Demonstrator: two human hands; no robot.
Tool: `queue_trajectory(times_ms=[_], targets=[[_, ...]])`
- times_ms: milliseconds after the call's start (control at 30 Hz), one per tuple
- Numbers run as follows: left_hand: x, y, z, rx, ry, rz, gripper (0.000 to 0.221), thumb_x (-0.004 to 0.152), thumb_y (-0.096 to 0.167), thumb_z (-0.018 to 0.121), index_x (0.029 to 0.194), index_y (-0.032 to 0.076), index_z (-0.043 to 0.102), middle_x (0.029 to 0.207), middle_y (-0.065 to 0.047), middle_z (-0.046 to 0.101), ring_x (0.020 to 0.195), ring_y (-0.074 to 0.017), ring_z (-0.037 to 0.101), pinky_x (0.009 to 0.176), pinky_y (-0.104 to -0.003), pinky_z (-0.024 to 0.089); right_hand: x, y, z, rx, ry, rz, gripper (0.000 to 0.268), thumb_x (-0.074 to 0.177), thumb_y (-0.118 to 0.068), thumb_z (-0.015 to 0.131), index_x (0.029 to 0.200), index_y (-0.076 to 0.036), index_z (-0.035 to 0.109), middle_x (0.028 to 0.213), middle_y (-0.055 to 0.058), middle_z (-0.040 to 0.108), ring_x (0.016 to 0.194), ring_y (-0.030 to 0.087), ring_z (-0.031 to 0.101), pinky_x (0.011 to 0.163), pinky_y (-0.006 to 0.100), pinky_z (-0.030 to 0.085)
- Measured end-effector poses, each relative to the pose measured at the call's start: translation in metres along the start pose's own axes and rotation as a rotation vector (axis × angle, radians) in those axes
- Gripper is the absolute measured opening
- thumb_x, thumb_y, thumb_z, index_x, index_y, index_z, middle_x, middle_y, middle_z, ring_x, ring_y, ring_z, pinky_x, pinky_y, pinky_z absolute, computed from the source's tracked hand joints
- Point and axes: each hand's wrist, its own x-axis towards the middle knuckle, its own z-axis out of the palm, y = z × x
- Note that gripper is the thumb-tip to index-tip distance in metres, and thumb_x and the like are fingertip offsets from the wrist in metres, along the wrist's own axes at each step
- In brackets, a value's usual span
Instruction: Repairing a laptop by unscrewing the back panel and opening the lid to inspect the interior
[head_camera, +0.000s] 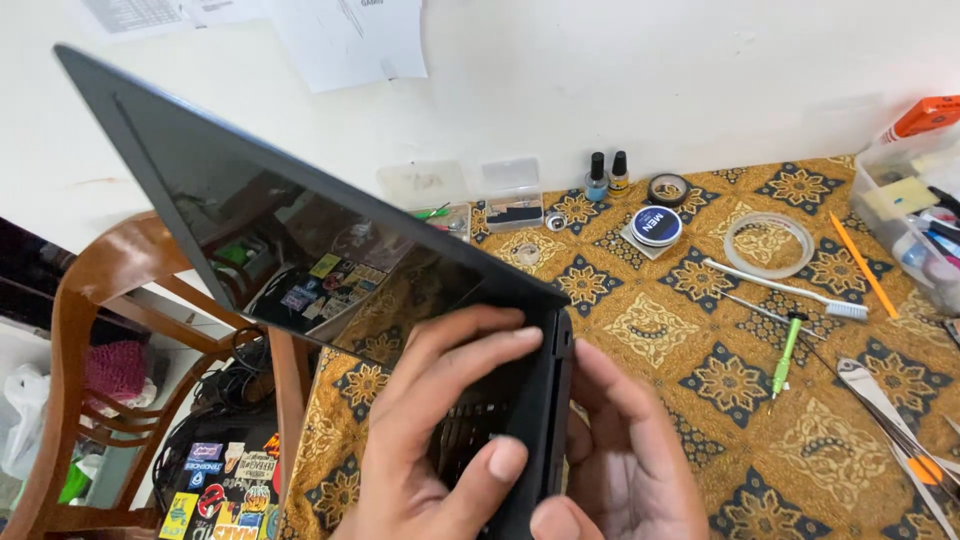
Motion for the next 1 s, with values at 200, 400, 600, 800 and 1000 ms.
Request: queue_trajectory(times_ms=[200,400,600,800,1000], targets=[[0.004,-0.003,0.008,-0.014,0.105,0.025,0.059,0.104,0.057,0.044,0.122,0.007,0.069,0.125,-0.016,0.072,0.119,-0.0278,0.069,0.108,-0.039,0.052,0.003,0.010,-0.008,-0.263,0.008,-0.068,0.082,0.084,-0.035,0.081,0.144,0.012,0.049,0.138,0.025,0.057,0.140,0.037,0.057,0.110,0.045,0.052],[0.003,-0.011,0.007,0.028,0.092,0.021,0.061,0.105,0.060,0.043,0.122,0.008,0.070,0.126,-0.014,0.073,0.118,-0.0278,0.067,0.110,-0.041,0.051,0.017,0.011,-0.021,-0.513,0.247,0.073,0.047,0.084,-0.023,0.075,0.117,0.009,0.068,0.109,0.021,0.074,0.111,0.024,0.068,0.095,0.035,0.057],[0.005,-0.016,0.008,0.072,0.036,0.040,0.057,0.103,0.054,0.043,0.123,0.008,0.069,0.129,-0.015,0.071,0.120,-0.0279,0.064,0.110,-0.042,0.048,0.029,-0.003,-0.033,-0.730,0.303,0.219,0.021,0.083,-0.007,0.077,0.101,0.001,0.083,0.092,0.010,0.084,0.090,0.008,0.072,0.083,0.023,0.055],[0.003,-0.021,0.014,0.091,0.094,0.061,0.054,0.105,0.050,0.042,0.125,0.007,0.066,0.129,-0.016,0.070,0.119,-0.0295,0.064,0.111,-0.043,0.048,0.028,-0.011,-0.039,-0.712,-0.219,-0.139,0.060,0.086,-0.022,0.074,0.138,0.004,0.060,0.122,0.016,0.066,0.119,0.025,0.067,0.108,0.036,0.053],[0.002,-0.017,0.016,0.065,0.114,0.026,0.058,0.105,0.057,0.041,0.122,0.008,0.067,0.125,-0.015,0.072,0.119,-0.0285,0.066,0.110,-0.041,0.049,0.023,-0.001,-0.043,-0.147,-0.146,-0.017,0.073,0.081,-0.011,0.088,0.139,0.016,0.052,0.127,0.025,0.059,0.132,0.035,0.060,0.117,0.053,0.051]])
